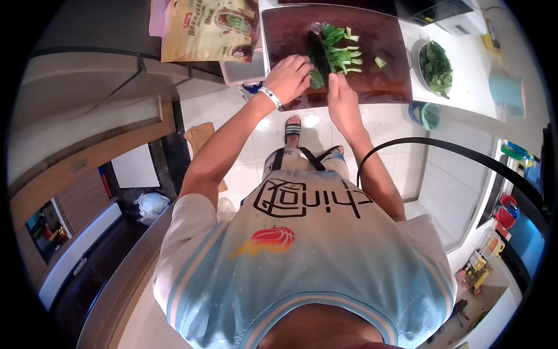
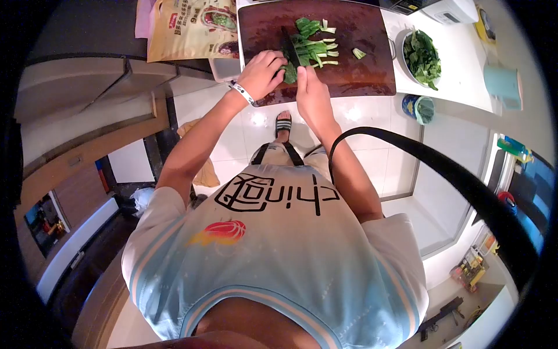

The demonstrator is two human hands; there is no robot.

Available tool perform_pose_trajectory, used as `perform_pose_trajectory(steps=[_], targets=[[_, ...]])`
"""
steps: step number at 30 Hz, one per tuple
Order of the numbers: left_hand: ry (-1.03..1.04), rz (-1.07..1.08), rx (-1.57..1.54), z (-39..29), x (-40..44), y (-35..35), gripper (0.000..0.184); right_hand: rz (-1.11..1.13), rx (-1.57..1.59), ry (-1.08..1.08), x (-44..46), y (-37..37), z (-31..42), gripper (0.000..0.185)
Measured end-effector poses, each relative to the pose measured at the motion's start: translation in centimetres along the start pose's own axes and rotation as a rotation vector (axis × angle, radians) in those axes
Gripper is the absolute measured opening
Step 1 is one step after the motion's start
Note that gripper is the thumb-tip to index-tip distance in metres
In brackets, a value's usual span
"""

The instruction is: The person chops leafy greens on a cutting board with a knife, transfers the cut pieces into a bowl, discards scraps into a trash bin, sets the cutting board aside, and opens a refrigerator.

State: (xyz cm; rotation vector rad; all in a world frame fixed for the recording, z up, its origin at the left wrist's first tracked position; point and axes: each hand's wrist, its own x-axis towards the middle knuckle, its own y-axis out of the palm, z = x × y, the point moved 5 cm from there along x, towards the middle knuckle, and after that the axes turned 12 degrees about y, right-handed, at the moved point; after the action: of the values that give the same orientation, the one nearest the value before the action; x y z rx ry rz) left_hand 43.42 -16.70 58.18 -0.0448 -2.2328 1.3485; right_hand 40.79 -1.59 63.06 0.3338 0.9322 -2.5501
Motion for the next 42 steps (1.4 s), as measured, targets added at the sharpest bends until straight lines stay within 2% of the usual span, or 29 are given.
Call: perform_pose_trajectory(steps=[5, 8, 13, 16, 19, 21, 22, 24, 25, 26, 29, 32, 35, 37, 40, 42], targets=[[-0.016, -0.025, -0.024, -0.1, 0.0, -0.3, 0.024, 0.061, -0.072, 0.155, -3.1, -0.9, -2.4, 0.044], [-0.008, -0.013, -0.018, 0.0, 0.0, -0.1, 0.024, -0.081, -0.099, -0.062, -0.9, -0.2, -1.0, 0.043], [-0.059, -0.065, -0.085, 0.4, -0.2, -0.3, 0.024, -0.02, -0.02, 0.043, -1.6, -1.2, -1.6, 0.044], [-0.137, -0.167, -0.169, 0.6, -0.6, -0.5, 0.024, 0.053, 0.066, 0.161, -2.5, -2.1, -2.0, 0.045], [-0.222, -0.354, -0.27, 1.1, -0.3, -0.8, 0.025, -0.117, 0.141, -0.082, -2.1, -4.9, 1.0, 0.042], [-0.277, -0.388, -0.297, 0.3, 0.2, -0.6, 0.035, -0.215, 0.093, -0.184, -2.3, -7.5, 1.8, 0.039], [-0.297, -0.387, -0.268, -0.4, 0.5, -0.6, 0.041, -0.179, 0.265, -0.133, -2.3, -8.8, 1.5, 0.038], [-0.386, -0.334, -0.177, -1.5, 1.1, 0.0, 0.052, -0.154, 0.471, 0.122, -2.4, -11.2, -1.4, 0.043], [-0.442, -0.29, -0.207, -1.7, 1.2, 0.9, 0.068, -0.148, 0.514, 0.208, -2.6, -12.4, -3.0, 0.045], [-0.458, -0.267, -0.152, -2.3, 1.4, 1.5, 0.072, -0.141, 0.555, 0.295, -2.7, -13.4, -4.9, 0.048], [-0.525, -0.18, -0.03, -3.5, 2.9, 2.9, 0.09, -0.124, 0.699, 0.385, -2.1, -15.1, -11.0, 0.05], [-0.563, -0.142, 0.03, -3.5, 5.0, 4.1, 0.089, -0.124, 0.734, 0.471, -0.7, -15.4, -15.8, 0.049], [-0.629, -0.259, -0.026, -1.8, 7.0, 5.2, 0.079, -0.054, 0.809, 0.522, 1.6, -15.0, -16.8, 0.046], [-0.712, -0.318, -0.029, -0.7, 8.4, 5.6, 0.072, 0.031, 0.804, 0.484, 3.9, -14.2, -14.8, 0.044], [-0.723, -0.422, -0.117, 1.6, 11.9, 5.8, 0.07, 0.203, 0.893, 0.432, 8.2, -11.3, -11.4, 0.04], [-0.735, -0.253, -0.104, 2.4, 14.0, 7.0, 0.065, 0.297, 0.922, 0.506, 9.5, -9.6, -8.8, 0.037]])
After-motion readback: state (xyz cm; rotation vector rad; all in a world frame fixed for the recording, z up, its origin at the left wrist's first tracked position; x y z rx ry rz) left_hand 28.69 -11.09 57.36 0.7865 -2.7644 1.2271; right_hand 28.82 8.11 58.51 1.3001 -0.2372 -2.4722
